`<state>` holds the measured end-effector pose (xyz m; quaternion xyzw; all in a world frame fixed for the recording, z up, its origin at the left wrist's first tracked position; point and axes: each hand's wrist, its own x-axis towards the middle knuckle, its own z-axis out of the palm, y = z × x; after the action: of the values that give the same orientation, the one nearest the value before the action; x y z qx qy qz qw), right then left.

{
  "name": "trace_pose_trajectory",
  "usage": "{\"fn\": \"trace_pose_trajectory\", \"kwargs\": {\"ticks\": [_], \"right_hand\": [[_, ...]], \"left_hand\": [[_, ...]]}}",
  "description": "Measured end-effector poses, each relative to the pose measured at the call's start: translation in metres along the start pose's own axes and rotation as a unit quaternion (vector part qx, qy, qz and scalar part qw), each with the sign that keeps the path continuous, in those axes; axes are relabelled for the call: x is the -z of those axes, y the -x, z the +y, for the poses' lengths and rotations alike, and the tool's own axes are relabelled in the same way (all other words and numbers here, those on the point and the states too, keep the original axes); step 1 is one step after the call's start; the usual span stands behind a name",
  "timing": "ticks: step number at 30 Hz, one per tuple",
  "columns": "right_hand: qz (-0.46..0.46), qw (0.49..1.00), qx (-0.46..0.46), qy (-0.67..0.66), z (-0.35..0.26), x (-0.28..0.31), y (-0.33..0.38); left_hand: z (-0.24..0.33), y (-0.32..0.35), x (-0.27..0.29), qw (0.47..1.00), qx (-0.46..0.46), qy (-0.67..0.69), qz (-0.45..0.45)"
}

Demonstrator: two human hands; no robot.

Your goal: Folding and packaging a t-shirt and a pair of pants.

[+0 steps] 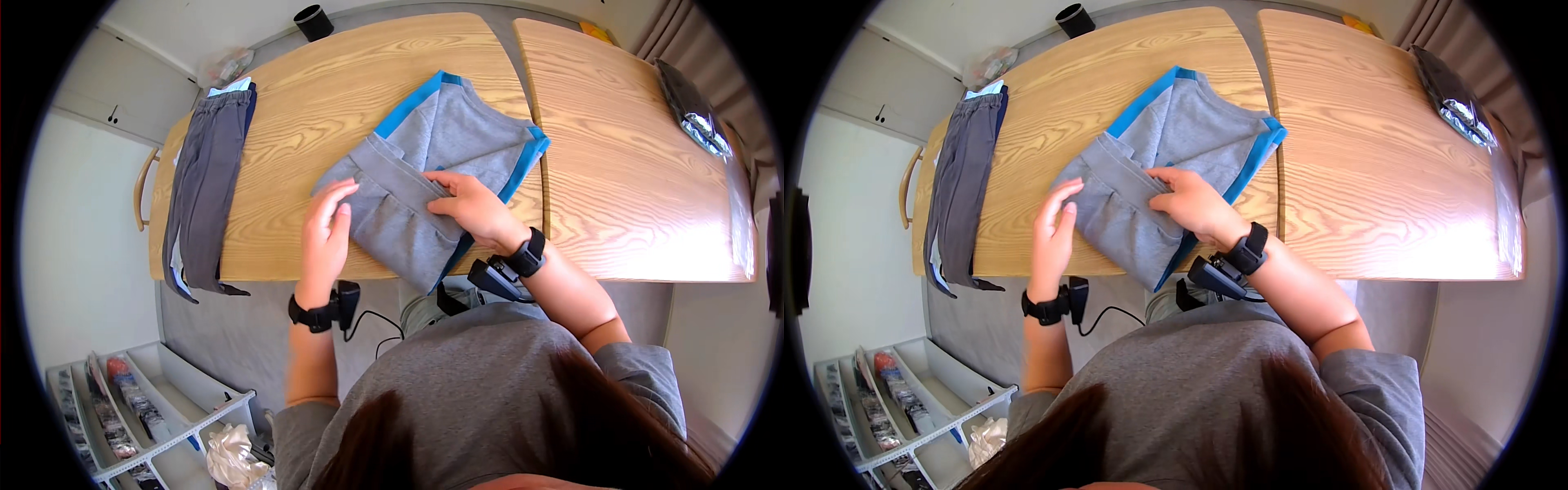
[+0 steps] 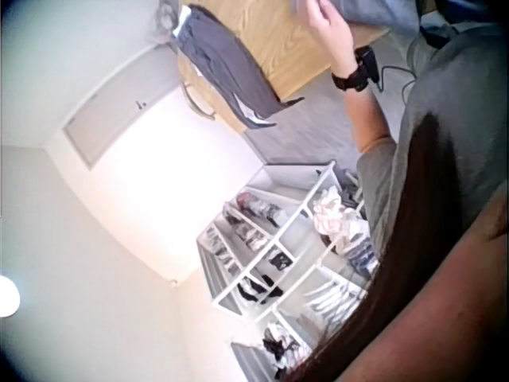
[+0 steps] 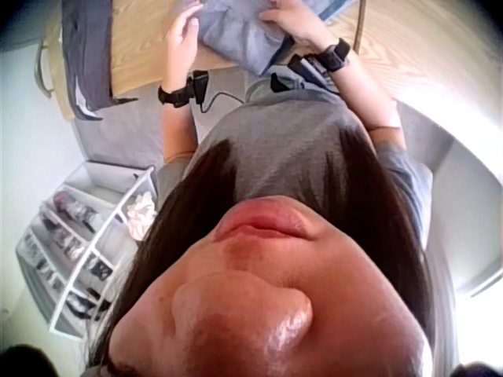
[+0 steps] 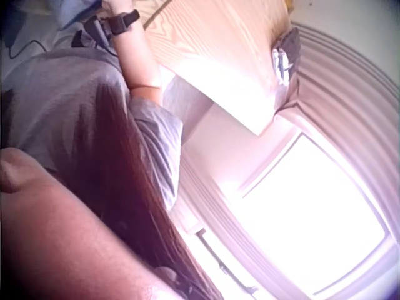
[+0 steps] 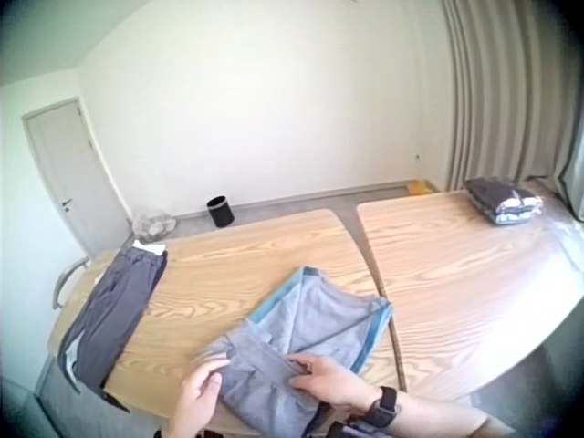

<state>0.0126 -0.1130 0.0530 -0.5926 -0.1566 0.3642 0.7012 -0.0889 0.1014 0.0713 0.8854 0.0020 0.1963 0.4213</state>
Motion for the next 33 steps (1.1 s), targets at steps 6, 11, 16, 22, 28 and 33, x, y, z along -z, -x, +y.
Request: {"fn": "trace_pose_trajectory", "kwargs": {"ticks": [6,11,16,22,28,33], "right_hand": [[-0.007,0.994,-0.058,-0.095,0.019,0.012,-0.009],[0.065,0.994,0.031,0.088,0.011,0.005,0.004],[0.077,0.969,0.057,0.228,0.008,0.015,0.002],[0.153,0.938,0.083,0.299,0.001,-0.002,0.015],[0.034,0.773,0.297,0.56,0.012,-0.002,0.063],[-0.044,0.708,0.201,0.676,0.012,0.012,0.088]], "left_hand": [[-0.043,-0.06,0.002,0.994,0.027,-0.064,-0.084],[-0.068,-0.099,-0.001,0.957,0.155,-0.042,-0.243],[-0.075,-0.106,-0.005,0.961,0.106,0.037,-0.254],[-0.051,-0.102,-0.012,0.961,0.136,-0.147,-0.189],[-0.079,-0.084,-0.001,0.939,0.198,-0.156,-0.236],[-0.056,-0.031,0.014,0.911,0.323,0.023,-0.254]]}}
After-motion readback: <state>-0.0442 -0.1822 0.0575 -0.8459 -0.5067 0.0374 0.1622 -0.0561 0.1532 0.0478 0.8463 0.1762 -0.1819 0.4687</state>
